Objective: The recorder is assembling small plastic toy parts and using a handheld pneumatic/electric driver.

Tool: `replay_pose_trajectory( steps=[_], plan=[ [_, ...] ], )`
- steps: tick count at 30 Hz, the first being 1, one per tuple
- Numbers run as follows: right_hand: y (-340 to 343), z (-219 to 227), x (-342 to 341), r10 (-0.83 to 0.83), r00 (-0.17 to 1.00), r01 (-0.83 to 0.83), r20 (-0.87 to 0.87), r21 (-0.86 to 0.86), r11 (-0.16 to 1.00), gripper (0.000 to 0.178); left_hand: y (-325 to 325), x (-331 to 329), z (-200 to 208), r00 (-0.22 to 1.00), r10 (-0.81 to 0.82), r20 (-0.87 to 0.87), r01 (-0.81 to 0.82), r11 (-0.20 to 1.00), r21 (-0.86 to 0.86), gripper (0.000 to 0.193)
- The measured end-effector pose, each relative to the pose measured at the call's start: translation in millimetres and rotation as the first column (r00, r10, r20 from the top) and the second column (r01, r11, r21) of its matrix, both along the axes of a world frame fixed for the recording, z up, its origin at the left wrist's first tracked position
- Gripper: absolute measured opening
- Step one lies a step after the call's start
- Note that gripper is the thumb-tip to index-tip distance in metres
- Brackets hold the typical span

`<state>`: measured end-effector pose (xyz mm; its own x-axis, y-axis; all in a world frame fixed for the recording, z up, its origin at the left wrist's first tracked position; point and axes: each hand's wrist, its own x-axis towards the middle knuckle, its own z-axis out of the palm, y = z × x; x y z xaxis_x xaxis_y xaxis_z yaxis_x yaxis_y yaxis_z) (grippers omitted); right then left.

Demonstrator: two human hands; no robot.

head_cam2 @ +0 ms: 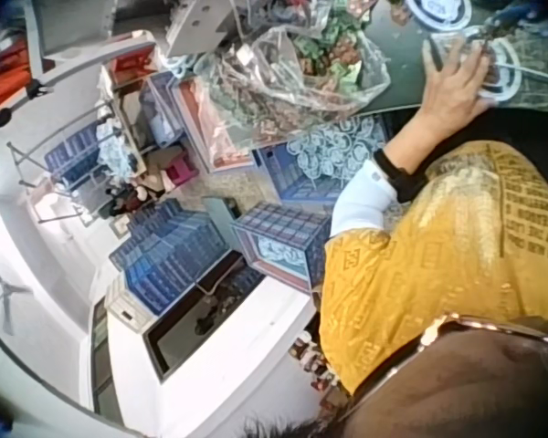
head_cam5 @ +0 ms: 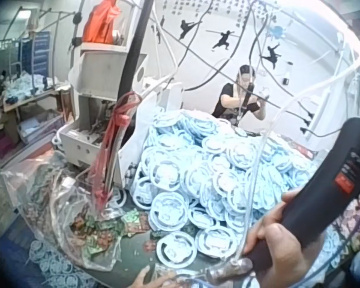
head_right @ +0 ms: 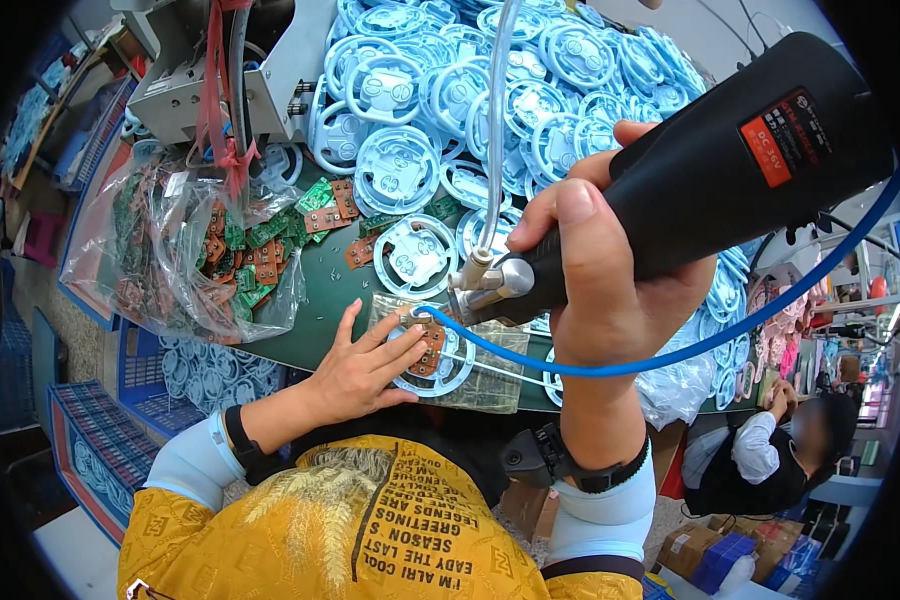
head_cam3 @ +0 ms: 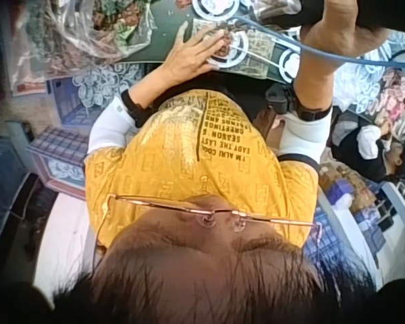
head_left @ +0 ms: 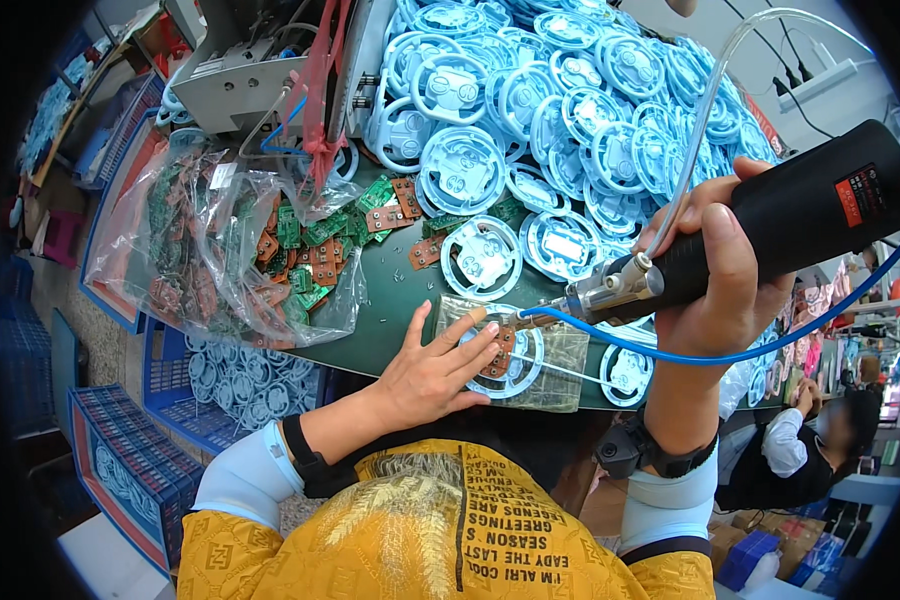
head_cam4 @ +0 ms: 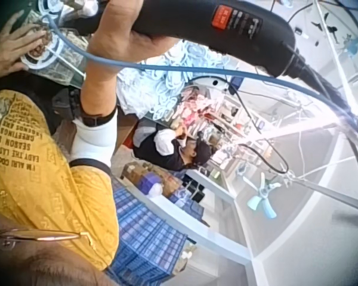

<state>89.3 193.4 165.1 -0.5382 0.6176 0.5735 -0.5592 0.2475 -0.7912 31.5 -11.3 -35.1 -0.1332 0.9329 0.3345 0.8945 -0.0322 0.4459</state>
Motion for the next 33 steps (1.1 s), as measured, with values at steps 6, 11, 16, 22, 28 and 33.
replay_pose_trajectory(
  steps=[6,11,16,22,28,33],
  plan=[
    [0,1,0,-0.031,0.999,0.032,0.023,-0.023,0.999,0.041,0,0,0,1.000,0.000,0.013,0.000,1.000,0.004,0.078],
    [3,0,1,-0.026,0.999,0.026,0.031,-0.015,1.000,0.042,-1,0,0,1.000,-0.010,0.021,0.010,1.000,-0.003,0.077],
    [4,-2,-2,-0.032,0.999,0.033,0.043,-0.026,0.999,0.040,1,-1,1,0.999,-0.011,0.035,0.011,1.000,0.000,0.076],
    [-12,-6,8,-0.010,0.999,0.009,-0.033,-0.020,1.000,0.038,2,1,6,1.000,-0.003,0.027,0.002,0.999,0.038,0.072],
    [-25,-2,-3,-0.036,0.993,0.027,0.114,0.084,0.996,0.043,1,5,1,0.998,0.047,-0.042,-0.045,0.998,0.033,0.066],
    [-9,31,27,-0.092,0.996,0.091,0.002,0.117,0.989,0.047,16,10,9,0.994,0.108,-0.017,-0.107,0.994,0.035,0.064]
  ],
)
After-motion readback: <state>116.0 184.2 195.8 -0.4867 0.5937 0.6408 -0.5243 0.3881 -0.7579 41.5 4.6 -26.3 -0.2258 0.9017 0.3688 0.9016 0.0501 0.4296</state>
